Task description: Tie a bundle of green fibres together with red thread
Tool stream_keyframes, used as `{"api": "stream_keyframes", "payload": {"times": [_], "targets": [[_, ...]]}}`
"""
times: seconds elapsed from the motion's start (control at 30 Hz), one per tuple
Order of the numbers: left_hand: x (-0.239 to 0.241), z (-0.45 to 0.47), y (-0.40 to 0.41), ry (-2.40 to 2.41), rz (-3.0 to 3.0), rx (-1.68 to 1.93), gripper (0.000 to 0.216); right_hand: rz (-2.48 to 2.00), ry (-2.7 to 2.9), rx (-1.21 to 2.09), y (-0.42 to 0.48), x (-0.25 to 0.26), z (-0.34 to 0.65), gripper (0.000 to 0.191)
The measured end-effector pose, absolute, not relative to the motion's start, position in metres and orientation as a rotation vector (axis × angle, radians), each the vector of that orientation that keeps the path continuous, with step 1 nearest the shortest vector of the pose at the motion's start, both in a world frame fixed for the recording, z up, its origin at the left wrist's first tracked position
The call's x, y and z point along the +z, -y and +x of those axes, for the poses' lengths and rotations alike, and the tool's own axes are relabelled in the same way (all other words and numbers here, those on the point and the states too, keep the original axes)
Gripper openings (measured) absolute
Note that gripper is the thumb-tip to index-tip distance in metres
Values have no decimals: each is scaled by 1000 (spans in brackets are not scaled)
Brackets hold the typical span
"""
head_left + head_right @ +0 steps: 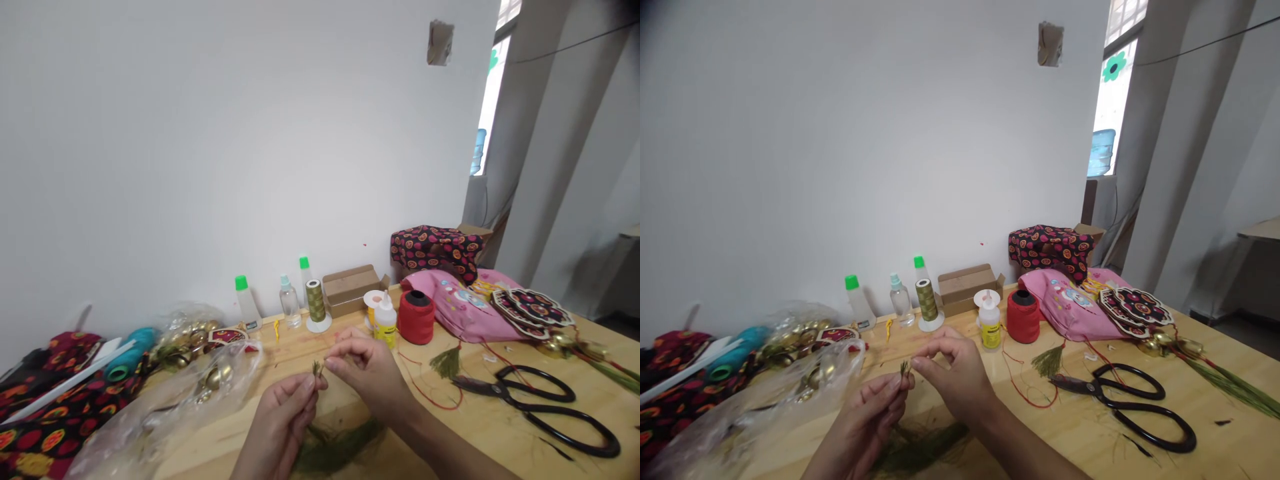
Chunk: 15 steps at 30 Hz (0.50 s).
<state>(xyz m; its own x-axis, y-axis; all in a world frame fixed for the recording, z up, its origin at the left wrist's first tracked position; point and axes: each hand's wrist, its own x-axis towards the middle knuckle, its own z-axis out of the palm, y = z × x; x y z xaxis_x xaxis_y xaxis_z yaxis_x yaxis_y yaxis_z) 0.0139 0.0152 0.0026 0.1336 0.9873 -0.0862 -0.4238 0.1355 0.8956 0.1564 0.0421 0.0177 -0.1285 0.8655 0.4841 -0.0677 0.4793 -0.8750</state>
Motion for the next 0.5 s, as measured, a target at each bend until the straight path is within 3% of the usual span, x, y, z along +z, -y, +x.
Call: {"api": "stream_keyframes", "payload": {"times": [0.5], "targets": [[7,14,-18,-798,789,1253,17,-827,1426,1004,-48,13,156,14]]}}
